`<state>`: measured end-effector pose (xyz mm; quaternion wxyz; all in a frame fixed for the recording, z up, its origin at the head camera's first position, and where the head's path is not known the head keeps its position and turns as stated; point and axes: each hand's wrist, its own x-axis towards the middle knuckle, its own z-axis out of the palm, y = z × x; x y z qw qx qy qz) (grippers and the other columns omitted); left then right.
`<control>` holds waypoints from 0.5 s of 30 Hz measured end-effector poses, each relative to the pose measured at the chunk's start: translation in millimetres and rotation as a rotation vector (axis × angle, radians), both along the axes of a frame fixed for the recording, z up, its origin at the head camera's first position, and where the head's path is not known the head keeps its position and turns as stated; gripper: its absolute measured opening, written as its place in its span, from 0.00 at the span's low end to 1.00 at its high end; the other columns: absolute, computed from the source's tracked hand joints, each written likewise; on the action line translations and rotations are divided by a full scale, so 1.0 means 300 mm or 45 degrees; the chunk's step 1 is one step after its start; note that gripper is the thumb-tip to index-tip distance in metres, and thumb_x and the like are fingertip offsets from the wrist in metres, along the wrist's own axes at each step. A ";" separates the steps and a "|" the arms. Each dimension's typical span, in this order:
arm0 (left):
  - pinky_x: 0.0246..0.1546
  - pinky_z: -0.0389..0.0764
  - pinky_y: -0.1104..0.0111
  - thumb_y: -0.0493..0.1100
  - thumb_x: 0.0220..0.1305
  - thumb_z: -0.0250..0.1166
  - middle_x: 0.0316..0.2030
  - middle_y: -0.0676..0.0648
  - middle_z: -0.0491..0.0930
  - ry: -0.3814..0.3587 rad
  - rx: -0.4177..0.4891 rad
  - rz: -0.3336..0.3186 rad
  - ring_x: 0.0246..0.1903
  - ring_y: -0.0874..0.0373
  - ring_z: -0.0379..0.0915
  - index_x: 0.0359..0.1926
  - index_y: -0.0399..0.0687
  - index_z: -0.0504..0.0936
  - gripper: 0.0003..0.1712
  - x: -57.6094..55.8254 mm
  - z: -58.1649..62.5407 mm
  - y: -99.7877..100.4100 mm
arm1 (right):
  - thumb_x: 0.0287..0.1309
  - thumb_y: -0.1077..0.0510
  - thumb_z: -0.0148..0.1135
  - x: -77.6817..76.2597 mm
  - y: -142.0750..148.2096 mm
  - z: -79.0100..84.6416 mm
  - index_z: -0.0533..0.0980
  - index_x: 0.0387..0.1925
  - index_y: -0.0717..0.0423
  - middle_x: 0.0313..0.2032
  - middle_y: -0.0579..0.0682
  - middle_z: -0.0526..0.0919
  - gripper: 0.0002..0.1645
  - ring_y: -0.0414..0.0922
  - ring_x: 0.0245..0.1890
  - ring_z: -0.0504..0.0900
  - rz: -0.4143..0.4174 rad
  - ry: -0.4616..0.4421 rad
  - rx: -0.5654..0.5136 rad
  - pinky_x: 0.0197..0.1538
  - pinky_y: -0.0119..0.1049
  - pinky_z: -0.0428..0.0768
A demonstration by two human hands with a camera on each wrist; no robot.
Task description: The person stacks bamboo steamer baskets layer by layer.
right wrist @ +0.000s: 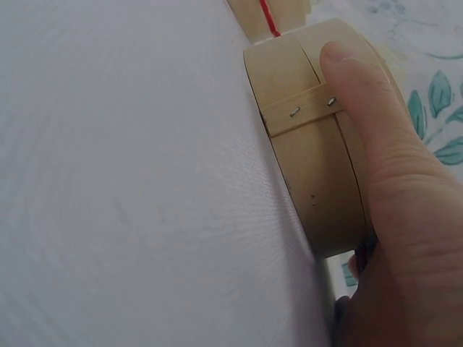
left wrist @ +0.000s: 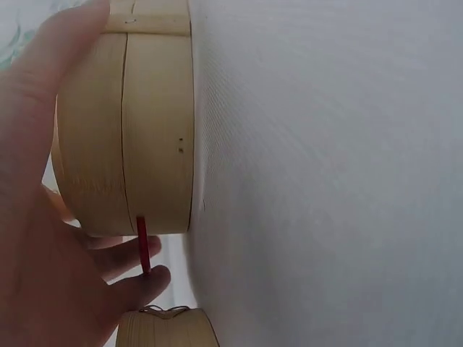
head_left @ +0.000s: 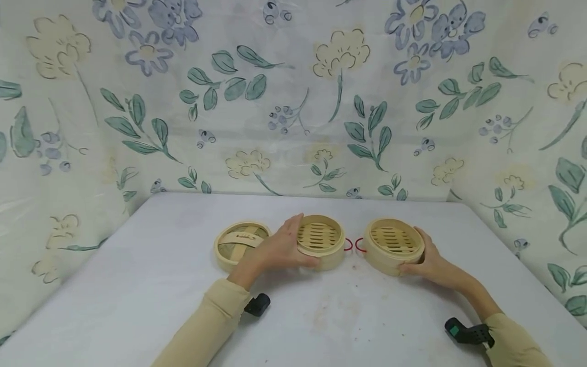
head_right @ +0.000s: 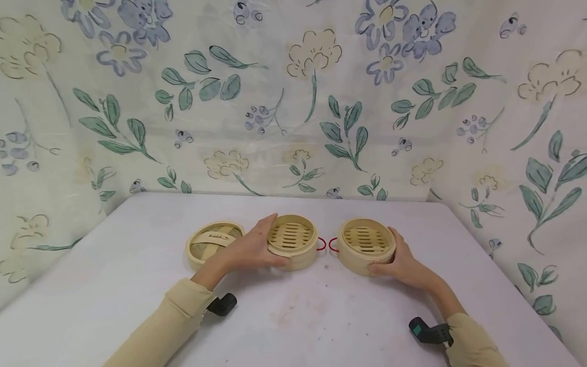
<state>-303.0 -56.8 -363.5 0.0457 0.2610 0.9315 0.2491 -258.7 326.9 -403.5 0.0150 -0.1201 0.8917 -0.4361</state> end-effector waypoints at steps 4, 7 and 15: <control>0.63 0.70 0.48 0.74 0.41 0.73 0.72 0.35 0.56 0.027 -0.011 0.047 0.66 0.43 0.65 0.78 0.42 0.46 0.75 -0.003 -0.004 0.004 | 0.50 0.52 0.74 -0.002 0.000 0.001 0.28 0.74 0.67 0.71 0.77 0.40 0.73 0.75 0.71 0.38 0.010 0.005 0.008 0.64 0.76 0.40; 0.61 0.72 0.50 0.74 0.39 0.74 0.71 0.36 0.59 0.053 -0.003 0.074 0.63 0.44 0.68 0.77 0.42 0.48 0.74 -0.007 -0.007 0.006 | 0.49 0.52 0.74 -0.004 0.002 0.001 0.28 0.74 0.67 0.71 0.77 0.40 0.73 0.75 0.71 0.38 0.020 0.010 0.000 0.64 0.77 0.40; 0.59 0.74 0.50 0.74 0.36 0.76 0.69 0.37 0.63 0.104 0.020 0.094 0.61 0.45 0.70 0.76 0.43 0.51 0.74 -0.016 -0.004 0.012 | 0.50 0.52 0.74 -0.007 0.011 -0.002 0.27 0.75 0.64 0.72 0.75 0.39 0.73 0.73 0.72 0.38 0.028 -0.019 -0.019 0.65 0.76 0.40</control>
